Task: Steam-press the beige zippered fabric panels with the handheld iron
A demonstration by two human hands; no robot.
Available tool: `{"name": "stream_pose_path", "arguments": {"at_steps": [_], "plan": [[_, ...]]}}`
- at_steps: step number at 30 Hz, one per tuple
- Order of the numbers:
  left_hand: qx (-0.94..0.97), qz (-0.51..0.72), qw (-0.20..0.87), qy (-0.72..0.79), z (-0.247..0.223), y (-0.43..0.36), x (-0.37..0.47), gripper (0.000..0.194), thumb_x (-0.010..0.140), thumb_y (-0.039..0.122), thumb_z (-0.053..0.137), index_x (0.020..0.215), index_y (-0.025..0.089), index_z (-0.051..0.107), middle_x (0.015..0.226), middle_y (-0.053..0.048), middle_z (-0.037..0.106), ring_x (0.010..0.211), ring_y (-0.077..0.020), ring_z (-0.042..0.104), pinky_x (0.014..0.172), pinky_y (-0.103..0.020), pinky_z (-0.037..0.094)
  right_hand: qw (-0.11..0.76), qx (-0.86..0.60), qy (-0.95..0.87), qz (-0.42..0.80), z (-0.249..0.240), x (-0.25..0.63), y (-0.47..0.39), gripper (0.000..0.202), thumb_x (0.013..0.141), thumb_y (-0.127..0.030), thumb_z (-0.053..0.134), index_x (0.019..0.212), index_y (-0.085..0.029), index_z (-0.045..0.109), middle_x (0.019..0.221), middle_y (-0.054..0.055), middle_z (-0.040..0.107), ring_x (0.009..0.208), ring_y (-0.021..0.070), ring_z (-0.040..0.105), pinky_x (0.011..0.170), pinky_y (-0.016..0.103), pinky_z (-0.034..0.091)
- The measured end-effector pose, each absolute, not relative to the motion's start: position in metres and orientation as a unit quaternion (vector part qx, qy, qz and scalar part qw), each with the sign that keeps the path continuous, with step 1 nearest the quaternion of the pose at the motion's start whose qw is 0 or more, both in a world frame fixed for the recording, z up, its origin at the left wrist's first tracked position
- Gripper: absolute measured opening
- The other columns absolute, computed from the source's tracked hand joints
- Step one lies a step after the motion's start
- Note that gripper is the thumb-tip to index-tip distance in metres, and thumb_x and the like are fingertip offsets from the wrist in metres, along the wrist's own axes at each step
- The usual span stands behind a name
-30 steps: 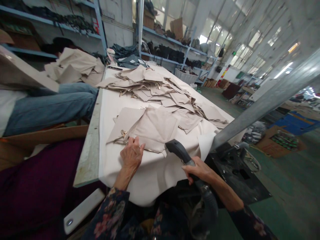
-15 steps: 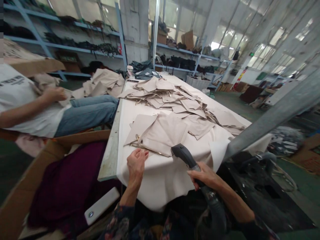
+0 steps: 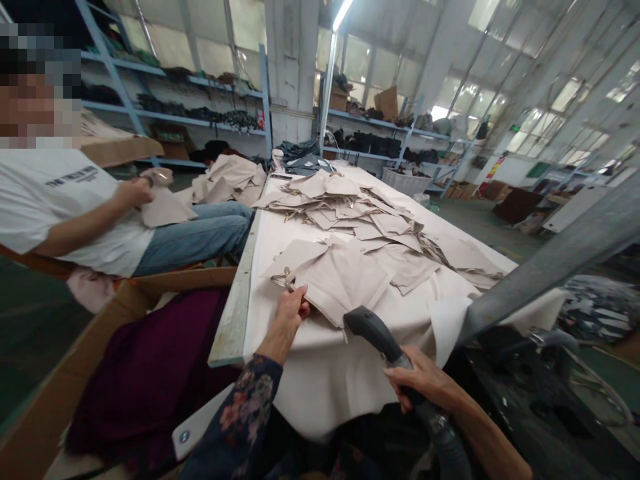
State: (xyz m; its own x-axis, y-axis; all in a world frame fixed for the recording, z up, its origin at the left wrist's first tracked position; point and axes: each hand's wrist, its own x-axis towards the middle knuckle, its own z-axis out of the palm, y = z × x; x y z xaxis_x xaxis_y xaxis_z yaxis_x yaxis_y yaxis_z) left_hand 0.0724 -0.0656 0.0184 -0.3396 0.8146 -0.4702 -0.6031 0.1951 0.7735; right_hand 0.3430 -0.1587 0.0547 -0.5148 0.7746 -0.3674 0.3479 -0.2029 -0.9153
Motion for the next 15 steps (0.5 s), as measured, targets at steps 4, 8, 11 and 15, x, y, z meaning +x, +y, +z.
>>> {"name": "stream_pose_path", "arguments": {"at_steps": [4,8,11,15], "plan": [[0.136,0.649,0.542,0.517,0.010,-0.060,0.071,0.026,0.058,0.018,0.066,0.055,0.017,0.040,0.039,0.011,0.037,0.029,-0.0015,0.029,0.033,-0.015,0.021,0.190,-0.458,-0.603,0.625,0.065,0.345,-0.160,0.021,0.079,-0.032,0.057,0.068,-0.016,0.051,0.046,-0.004,0.050,0.038,0.0106,0.051,0.044,0.024,0.049],[0.175,0.663,0.533,0.496,-0.001,-0.062,0.069,0.026,0.055,0.024,0.068,0.051,0.017,0.044,0.038,0.009,0.037,0.031,-0.0024,0.030,0.034,-0.018,0.023,0.204,-0.429,-0.611,0.633,0.078,0.334,-0.147,0.020,0.079,-0.032,0.058,0.071,-0.016,0.050,0.049,-0.005,0.052,0.038,0.0104,0.051,0.044,0.026,0.050],[0.197,0.668,0.529,0.484,-0.006,-0.065,0.069,0.025,0.052,0.027,0.071,0.051,0.015,0.050,0.040,0.007,0.043,0.033,-0.0037,0.034,0.034,-0.019,0.024,0.196,-0.401,-0.637,0.628,0.086,0.316,-0.132,0.019,0.078,-0.030,0.058,0.071,-0.015,0.051,0.049,-0.004,0.053,0.039,0.0099,0.051,0.046,0.026,0.051],[0.220,0.672,0.535,0.462,-0.006,-0.070,0.067,0.028,0.048,0.031,0.076,0.059,0.013,0.058,0.046,0.004,0.052,0.038,-0.0056,0.041,0.038,-0.019,0.030,0.173,-0.389,-0.661,0.618,0.091,0.288,-0.112,0.019,0.077,-0.031,0.058,0.071,-0.014,0.052,0.050,-0.003,0.054,0.040,0.0100,0.053,0.046,0.023,0.050]]}}
